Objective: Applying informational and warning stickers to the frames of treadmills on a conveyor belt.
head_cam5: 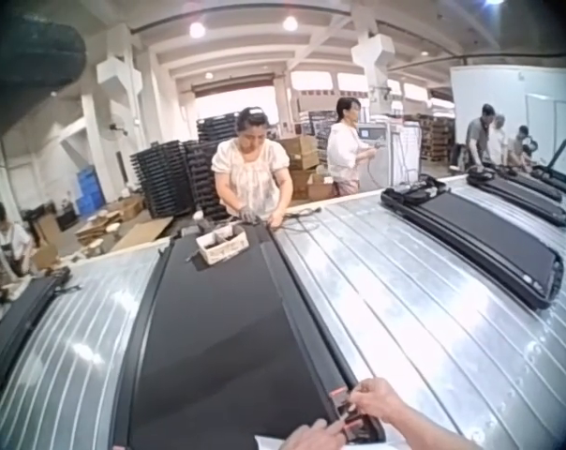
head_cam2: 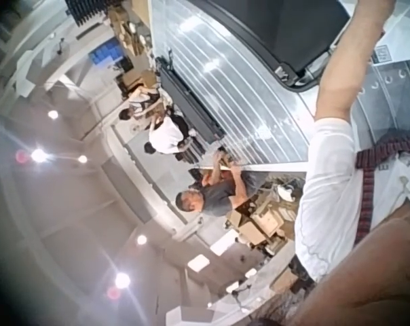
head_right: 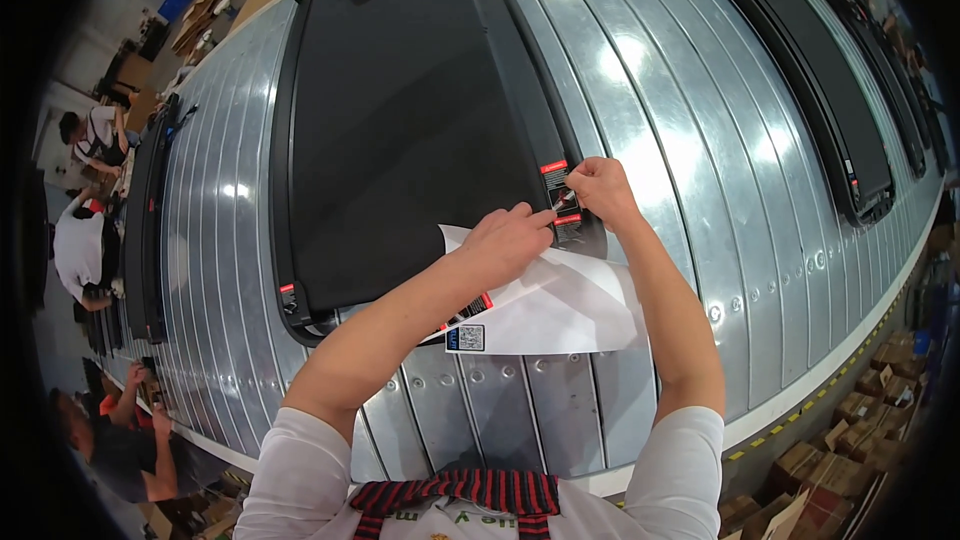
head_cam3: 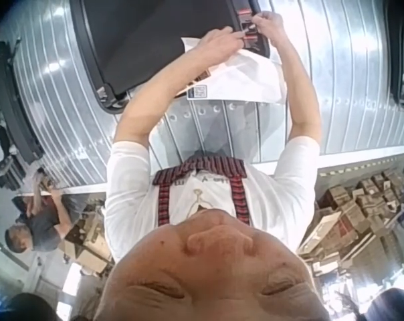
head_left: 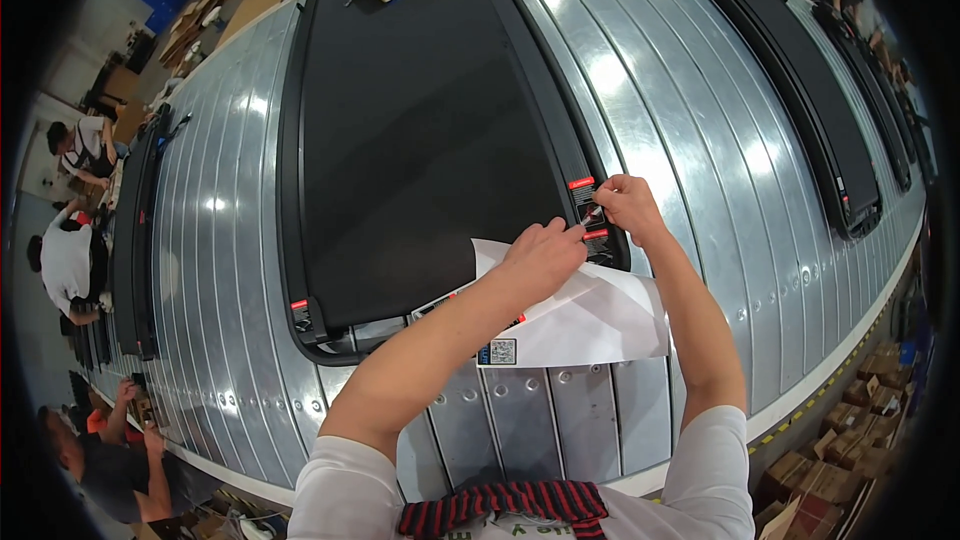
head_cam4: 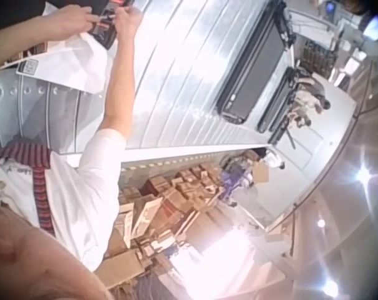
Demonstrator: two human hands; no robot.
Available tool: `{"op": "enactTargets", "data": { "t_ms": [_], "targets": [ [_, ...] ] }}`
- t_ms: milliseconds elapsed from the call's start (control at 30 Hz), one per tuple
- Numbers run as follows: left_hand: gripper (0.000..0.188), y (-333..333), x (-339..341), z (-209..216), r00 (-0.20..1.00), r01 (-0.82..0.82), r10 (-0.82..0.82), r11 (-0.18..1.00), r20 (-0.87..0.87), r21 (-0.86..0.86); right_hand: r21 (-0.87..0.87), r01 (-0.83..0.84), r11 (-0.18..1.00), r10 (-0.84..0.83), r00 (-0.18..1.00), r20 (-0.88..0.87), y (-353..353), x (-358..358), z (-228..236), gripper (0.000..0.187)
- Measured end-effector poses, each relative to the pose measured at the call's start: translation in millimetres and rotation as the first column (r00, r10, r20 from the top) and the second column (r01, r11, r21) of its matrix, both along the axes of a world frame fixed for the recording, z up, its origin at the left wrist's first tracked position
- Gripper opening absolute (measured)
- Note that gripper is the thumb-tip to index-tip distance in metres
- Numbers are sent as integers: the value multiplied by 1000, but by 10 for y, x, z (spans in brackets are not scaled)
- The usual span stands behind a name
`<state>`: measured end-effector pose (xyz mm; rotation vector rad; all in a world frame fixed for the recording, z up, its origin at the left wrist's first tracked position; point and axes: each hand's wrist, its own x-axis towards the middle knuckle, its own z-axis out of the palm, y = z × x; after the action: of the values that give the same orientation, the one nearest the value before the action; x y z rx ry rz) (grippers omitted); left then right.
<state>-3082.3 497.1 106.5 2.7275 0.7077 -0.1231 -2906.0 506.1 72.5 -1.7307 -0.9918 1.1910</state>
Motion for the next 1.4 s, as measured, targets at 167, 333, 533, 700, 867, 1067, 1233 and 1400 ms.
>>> {"op": "enactTargets", "data": {
  "t_ms": [167, 333, 533, 700, 867, 1067, 1233, 1400],
  "targets": [
    [13, 5, 1, 5, 1000, 6, -6, 1000, -5, 1, 22, 2, 1000, -2, 1000, 1, -5, 12, -21, 8],
    [13, 10, -10, -6, 1000, 14, -14, 1000, -9, 1, 33, -11, 999, 9, 998, 55, 9, 15, -77, 9],
    [13, 8, 9, 2, 1000, 10, -10, 1000, -20, 8, 50, -21, 999, 16, 995, 99, -7, 16, -54, 14],
    [12, 16, -24, -37, 1000, 16, -17, 1000, 16, 26, -40, -176, 984, 141, 611, 779, -27, -121, 202, 44],
    [11, 7, 7, -53, 999, 26, -27, 999, 32, 37, 144, -293, 945, 92, 661, 745, -49, 70, -195, 95],
    [6, 66, -169, -55, 997, 31, -35, 998, 72, 61, 154, -94, 984, -41, 714, 699, 337, -31, -248, 92],
    [9, 49, -715, 709, 974, -196, 203, 977, 98, -79, 222, 35, 975, -129, 895, 427, 69, 319, -259, 77],
    [26, -527, -1844, 1435, 440, -289, 834, 483, 333, -827, 301, -61, 952, 147, 952, -270, -827, -210, 562, 62]
  ]
}}
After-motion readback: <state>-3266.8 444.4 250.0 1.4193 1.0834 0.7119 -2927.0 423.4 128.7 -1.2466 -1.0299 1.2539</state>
